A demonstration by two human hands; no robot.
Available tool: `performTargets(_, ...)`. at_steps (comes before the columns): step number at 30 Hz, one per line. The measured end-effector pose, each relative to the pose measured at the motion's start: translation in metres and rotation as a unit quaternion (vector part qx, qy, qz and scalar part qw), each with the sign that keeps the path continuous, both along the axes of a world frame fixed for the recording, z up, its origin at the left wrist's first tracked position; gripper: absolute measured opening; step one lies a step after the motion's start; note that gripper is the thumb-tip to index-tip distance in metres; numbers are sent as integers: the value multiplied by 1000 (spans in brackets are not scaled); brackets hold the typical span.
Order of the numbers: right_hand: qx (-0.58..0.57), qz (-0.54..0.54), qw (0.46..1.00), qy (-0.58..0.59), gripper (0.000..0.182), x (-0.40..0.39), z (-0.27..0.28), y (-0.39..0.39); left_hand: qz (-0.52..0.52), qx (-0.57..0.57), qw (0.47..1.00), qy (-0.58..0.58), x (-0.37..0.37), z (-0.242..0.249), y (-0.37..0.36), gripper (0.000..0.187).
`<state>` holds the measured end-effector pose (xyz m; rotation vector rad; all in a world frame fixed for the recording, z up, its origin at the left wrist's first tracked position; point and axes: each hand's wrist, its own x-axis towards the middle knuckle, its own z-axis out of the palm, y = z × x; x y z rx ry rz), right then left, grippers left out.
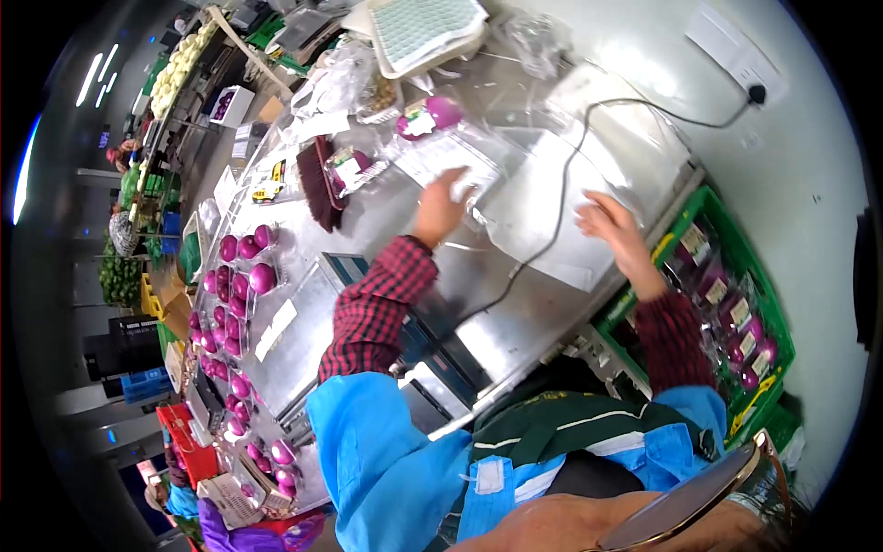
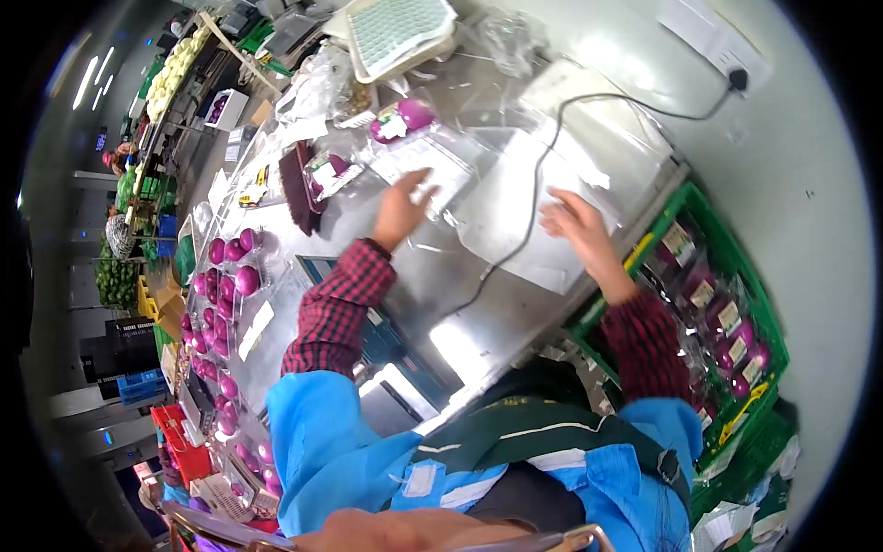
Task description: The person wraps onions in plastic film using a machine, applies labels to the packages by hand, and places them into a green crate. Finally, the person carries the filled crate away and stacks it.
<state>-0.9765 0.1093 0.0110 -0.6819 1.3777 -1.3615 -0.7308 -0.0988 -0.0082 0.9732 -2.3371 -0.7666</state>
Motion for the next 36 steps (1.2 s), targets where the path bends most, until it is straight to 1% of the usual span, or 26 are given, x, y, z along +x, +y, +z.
performTargets(2,-7,-4,997,-73,46,26,-21,-94,84,-98,991,-34,48,-11,-75,37)
performTargets(3,-7,-1,995,-100,52,33,-50,-141,135,-80,986,-51,66,-11,-108,38)
performTargets(4,13,-24,996,-85,38,46,-67,-183,174,-28,978,-108,83,-12,-138,42)
performTargets(8,55,-90,994,-37,47,72,-142,-308,177,-277,935,-135,137,-71,-242,46)
performTargets(9,62,-141,987,52,47,81,-154,-326,175,-271,937,-130,143,-76,-255,46)
performTargets(10,68,-189,969,141,48,89,-163,-340,162,-208,946,-191,146,-78,-263,48)
performTargets(11,74,-190,968,148,48,101,-157,-343,145,-141,946,-252,145,-74,-265,50)
performTargets(13,-48,-307,948,74,48,122,-140,-342,127,-78,956,-254,140,-51,-260,53)
performTargets(14,-44,-305,948,79,48,131,-133,-346,112,-23,959,-259,139,-40,-256,56)
performTargets(16,6,-336,935,-111,41,142,-123,-348,107,-44,967,-228,143,-38,-256,59)
performTargets(17,-9,-298,940,-166,39,139,-125,-347,64,58,954,-287,146,-36,-259,59)
performTargets(18,-10,-310,937,-161,39,136,-126,-344,15,154,927,-342,147,-32,-262,60)
performTargets(20,9,-310,936,-166,41,136,-95,-334,-34,176,942,-285,160,-31,-252,66)
performTargets(22,-16,-308,933,-188,46,115,-66,-308,-23,128,948,-290,158,-13,-229,64)
performTargets(23,-15,-343,922,-178,46,97,-47,-283,2,60,964,-260,171,-38,-232,61)
performTargets(24,-63,-275,939,-195,47,76,-24,-253,6,48,954,-295,171,-27,-223,57)
performTargets(25,-109,-208,950,-205,48,55,-6,-219,18,65,965,-252,181,-34,-221,55)
performTargets(27,-220,-193,954,-68,44,-1,13,-137,54,53,977,-200,203,-45,-223,48)
performTargets(28,-211,-226,951,1,35,-20,51,-84,74,67,970,-222,202,-24,-213,45)
performTargets(29,-225,-300,919,-119,30,-41,76,-33,30,141,977,-160,212,-25,-224,43)
performTargets(30,-229,-315,920,50,34,-50,96,12,65,64,990,-104,222,-30,-224,47)
performTargets(31,-204,-328,901,-195,42,-90,94,66,28,105,990,-95,235,-24,-234,58)
performTargets(32,-179,-389,890,-160,50,-76,126,98,158,178,968,-76,251,-27,-254,68)
performTargets(33,-153,-431,877,-149,51,-93,118,146,208,295,929,76,220,17,-213,75)
performTargets(34,-129,-466,864,-141,53,-114,104,200,242,231,940,71,180,68,-154,78)
performTargets(36,-83,-527,838,-116,51,-128,82,296,213,317,905,187,173,83,-152,79)
